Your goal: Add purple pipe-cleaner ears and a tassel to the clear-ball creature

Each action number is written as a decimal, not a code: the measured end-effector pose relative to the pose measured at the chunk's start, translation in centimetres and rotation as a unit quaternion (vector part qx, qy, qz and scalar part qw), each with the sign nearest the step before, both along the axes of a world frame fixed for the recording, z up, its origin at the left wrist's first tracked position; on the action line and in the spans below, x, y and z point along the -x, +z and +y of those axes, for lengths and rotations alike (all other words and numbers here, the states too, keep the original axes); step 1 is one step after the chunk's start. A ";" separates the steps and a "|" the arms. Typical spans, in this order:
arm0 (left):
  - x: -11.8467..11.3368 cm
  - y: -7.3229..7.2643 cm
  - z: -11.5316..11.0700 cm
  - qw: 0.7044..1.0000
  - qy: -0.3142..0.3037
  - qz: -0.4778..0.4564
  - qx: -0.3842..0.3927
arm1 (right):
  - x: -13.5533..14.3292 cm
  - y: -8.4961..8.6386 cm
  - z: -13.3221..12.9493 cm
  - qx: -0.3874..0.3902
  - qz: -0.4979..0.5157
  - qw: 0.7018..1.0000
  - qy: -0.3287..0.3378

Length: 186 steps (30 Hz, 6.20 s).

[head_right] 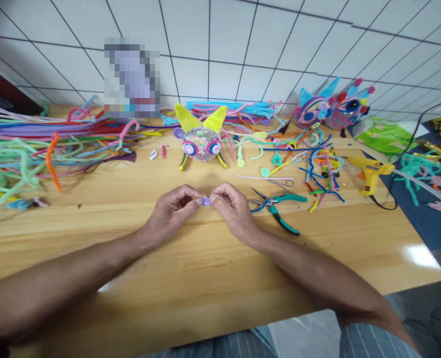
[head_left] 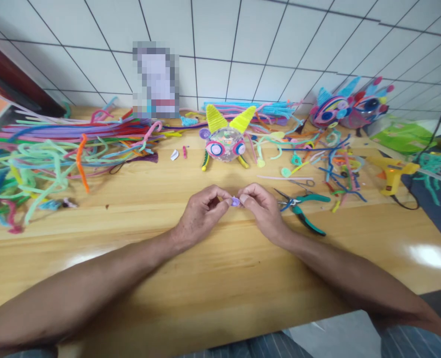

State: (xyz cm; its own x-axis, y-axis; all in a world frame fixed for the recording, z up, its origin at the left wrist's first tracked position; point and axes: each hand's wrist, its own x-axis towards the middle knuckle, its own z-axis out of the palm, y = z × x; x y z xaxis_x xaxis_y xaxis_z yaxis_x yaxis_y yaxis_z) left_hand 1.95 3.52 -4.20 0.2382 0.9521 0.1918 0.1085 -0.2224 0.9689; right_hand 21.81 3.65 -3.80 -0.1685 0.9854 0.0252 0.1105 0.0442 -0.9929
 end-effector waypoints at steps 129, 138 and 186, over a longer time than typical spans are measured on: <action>-0.5 1.0 0.4 0.986 0.022 -0.104 0.127 | 0.4 -0.1 0.2 0.029 0.045 0.999 -0.005; -0.1 0.1 0.4 0.990 -0.023 -0.100 0.093 | 0.3 0.0 0.0 0.004 0.007 1.000 -0.001; -0.6 0.2 0.7 0.983 -0.025 -0.141 0.119 | 0.5 -0.4 0.0 0.017 0.067 0.998 -0.009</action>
